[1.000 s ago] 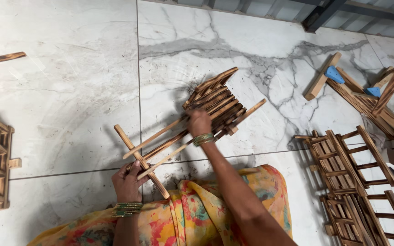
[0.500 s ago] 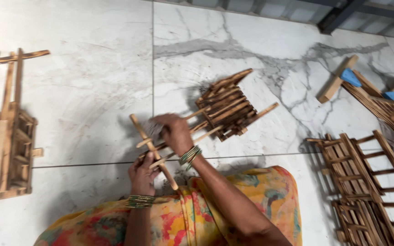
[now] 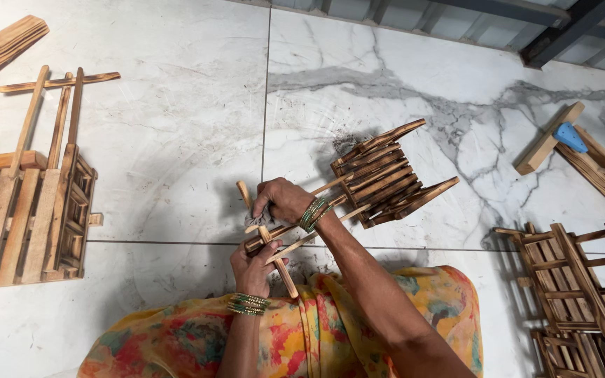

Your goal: The person sits on the floor and rubs down small wooden chair frames with a cloth-like abrasive pad, turning each frame over and working different sides and slats. Finished frames are set aside with a pile of similar wooden chair frames nearby.

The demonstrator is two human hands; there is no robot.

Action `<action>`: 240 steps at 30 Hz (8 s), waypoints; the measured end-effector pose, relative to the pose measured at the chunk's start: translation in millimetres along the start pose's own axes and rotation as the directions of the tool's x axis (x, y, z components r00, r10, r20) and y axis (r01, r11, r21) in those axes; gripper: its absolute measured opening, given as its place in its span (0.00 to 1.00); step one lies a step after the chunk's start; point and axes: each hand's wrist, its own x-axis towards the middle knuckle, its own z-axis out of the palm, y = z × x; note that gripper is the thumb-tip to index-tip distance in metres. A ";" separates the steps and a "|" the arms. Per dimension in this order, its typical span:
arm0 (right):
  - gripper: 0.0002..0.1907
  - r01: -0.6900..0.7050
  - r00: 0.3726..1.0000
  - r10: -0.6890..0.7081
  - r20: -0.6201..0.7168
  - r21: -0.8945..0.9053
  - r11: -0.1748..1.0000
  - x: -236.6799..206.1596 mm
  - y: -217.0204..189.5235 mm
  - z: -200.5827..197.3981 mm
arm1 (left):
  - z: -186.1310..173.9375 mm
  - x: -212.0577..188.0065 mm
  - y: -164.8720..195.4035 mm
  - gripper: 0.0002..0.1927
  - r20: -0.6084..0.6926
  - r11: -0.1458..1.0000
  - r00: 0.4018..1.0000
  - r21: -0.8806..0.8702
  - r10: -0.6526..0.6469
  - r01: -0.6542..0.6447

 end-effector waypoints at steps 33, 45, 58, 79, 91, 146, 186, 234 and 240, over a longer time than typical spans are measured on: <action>0.13 -0.006 0.876 -0.144 -0.461 -0.308 0.951 -56.6 -22.3 34.1 | 4.9 5.2 4.7 0.12 0.021 0.997 0.998 -0.033 0.064 -0.063; 0.18 -0.013 0.865 -0.167 -0.473 -0.355 0.935 -82.3 -87.0 31.3 | -7.1 12.6 9.0 0.38 0.059 0.987 0.994 -0.123 -0.096 0.103; 0.14 -0.139 0.948 0.120 -0.294 -0.042 0.989 -85.6 -80.6 21.0 | -17.8 21.9 -5.8 0.31 0.045 0.986 0.998 -0.158 -0.054 0.060; 0.19 -0.333 0.769 0.009 -0.639 -0.389 0.859 -176.3 88.4 -1.2 | 0.2 5.0 27.6 0.30 0.114 0.997 0.993 -0.079 -0.015 0.024; 0.11 -0.040 0.446 0.788 -0.425 0.870 0.491 -191.7 36.6 52.0 | -3.0 -0.2 17.0 0.14 0.177 0.960 0.972 -0.262 0.151 -0.102; 0.12 0.113 0.610 0.768 -0.195 0.981 0.159 -252.9 90.6 -23.1 | 102.4 85.8 155.1 0.50 0.607 -0.392 0.686 0.791 0.402 -0.470; 0.28 0.106 0.621 0.750 -0.227 0.973 0.207 -185.5 143.4 -43.5 | -30.3 24.5 123.5 0.28 0.573 -0.462 0.779 0.779 0.254 -0.423; 0.20 0.609 0.654 0.680 -0.332 0.764 -0.214 -155.6 135.3 47.8 | 16.0 -10.8 69.8 0.32 0.576 -0.232 0.598 0.800 0.558 -0.553; 0.21 0.470 0.543 0.838 -0.057 0.848 -0.247 -79.6 71.6 110.7 | 18.8 -24.9 67.8 0.35 0.557 -0.154 0.581 0.787 0.594 -0.598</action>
